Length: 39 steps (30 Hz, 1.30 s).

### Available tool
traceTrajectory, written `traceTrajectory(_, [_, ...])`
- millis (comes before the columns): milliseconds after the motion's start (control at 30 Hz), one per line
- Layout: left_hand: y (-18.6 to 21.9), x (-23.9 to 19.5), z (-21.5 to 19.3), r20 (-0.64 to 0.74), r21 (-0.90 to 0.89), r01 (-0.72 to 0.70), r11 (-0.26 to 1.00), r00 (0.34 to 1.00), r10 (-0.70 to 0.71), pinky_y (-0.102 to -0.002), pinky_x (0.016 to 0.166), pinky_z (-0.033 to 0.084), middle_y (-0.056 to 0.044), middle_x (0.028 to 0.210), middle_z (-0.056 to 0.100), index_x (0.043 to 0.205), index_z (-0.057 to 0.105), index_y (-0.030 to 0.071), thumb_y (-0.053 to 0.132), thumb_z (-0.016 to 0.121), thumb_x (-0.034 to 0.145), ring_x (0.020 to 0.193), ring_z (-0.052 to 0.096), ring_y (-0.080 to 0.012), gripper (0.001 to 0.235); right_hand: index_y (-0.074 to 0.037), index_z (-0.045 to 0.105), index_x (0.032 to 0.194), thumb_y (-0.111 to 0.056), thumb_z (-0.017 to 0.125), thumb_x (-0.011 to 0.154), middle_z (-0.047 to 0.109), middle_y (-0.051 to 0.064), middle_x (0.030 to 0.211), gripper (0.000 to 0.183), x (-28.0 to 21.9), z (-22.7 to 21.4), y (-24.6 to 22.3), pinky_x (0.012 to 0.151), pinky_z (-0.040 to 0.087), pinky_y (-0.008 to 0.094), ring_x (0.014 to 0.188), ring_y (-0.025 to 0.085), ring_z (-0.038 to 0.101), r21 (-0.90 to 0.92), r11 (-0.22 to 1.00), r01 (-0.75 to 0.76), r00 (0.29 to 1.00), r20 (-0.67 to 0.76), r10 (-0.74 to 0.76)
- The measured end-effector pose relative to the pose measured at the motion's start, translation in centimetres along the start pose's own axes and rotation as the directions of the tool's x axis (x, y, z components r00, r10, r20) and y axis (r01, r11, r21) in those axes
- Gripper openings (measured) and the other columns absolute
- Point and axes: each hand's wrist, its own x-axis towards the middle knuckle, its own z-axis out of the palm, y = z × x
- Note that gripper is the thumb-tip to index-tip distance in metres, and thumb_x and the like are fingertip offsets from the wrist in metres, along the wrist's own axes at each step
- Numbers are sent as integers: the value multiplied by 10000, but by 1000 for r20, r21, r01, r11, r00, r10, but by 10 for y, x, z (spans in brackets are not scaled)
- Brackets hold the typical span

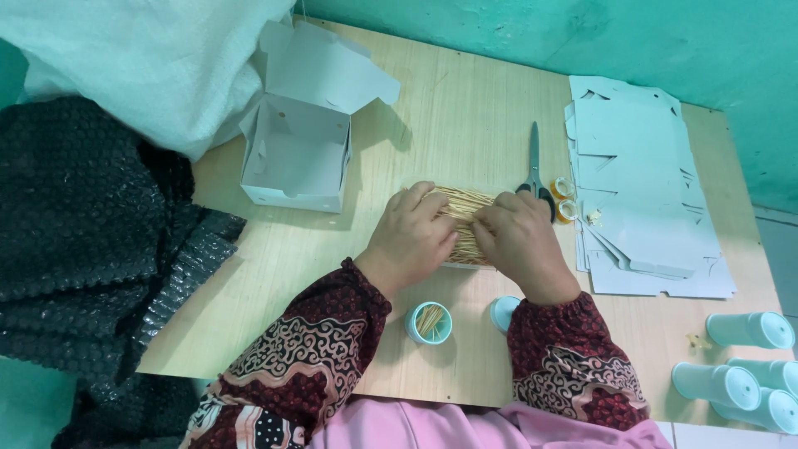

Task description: The person folds a flat white paperboard into a small box, tucking flaps to secure the sides. Then the person opens a light-blue plastic container and places wooden skewers into it one by one.

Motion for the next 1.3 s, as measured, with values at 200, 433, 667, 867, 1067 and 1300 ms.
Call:
traceTrajectory(200, [9, 8, -25, -142, 32, 34, 999, 989, -29, -473, 927, 466, -58, 1124, 535, 956, 737, 131, 243, 735, 841, 1270, 472, -343, 161, -138, 784, 839, -197, 842, 836, 594, 9, 714, 83, -9, 18, 17, 620, 449, 341, 704, 225, 587, 154, 988, 7, 989, -149, 16])
traceTrajectory(433, [15, 17, -12, -119, -265, 44, 963, 990, -78, -349, 809, 486, 23, 844, 499, 999, 724, 125, 227, 658, 946, 880, 632, -207, 132, -107, 772, 880, -83, 849, 832, 595, 1, 724, 94, -11, 6, 13, 697, 478, 355, 728, 230, 591, 324, 946, 13, 955, -285, 85])
traceTrajectory(667, [30, 30, -28, 122, -656, 321, 683, 938, -323, -367, 740, 601, -190, 943, 705, 1097, 728, 9, 222, 729, 899, 889, 732, -343, 290, -82, 783, 876, 7, 836, 795, 621, -10, 699, 131, -6, -4, -13, 688, 477, 337, 693, 197, 631, 366, 930, 40, 911, -394, 117])
traceTrajectory(867, [31, 35, -23, 218, -719, 493, 489, 829, -515, -300, 697, 605, -68, 853, 734, 1023, 785, 105, 243, 750, 882, 807, 735, -194, 200, -93, 778, 836, 3, 819, 811, 595, -15, 644, 107, -2, 10, -29, 653, 465, 329, 627, 203, 615, 313, 949, 24, 876, -465, 131])
traceTrajectory(1067, [31, 38, -33, 276, -754, 546, 365, 767, -579, -266, 657, 580, -30, 741, 724, 920, 793, 118, 207, 714, 922, 712, 688, -106, 119, -116, 767, 780, -32, 818, 831, 581, -23, 619, 110, 5, -2, -44, 652, 454, 331, 599, 211, 595, 229, 973, 39, 853, -515, 87])
traceTrajectory(1300, [20, 35, -37, 312, -870, 482, 100, 698, -644, -242, 637, 622, -108, 719, 739, 895, 754, 49, 140, 698, 946, 697, 718, -131, 118, -136, 794, 1100, -242, 950, 746, 624, 7, 818, 401, -2, -6, -32, 756, 432, 377, 777, 218, 609, 254, 954, 159, 890, -455, -27])
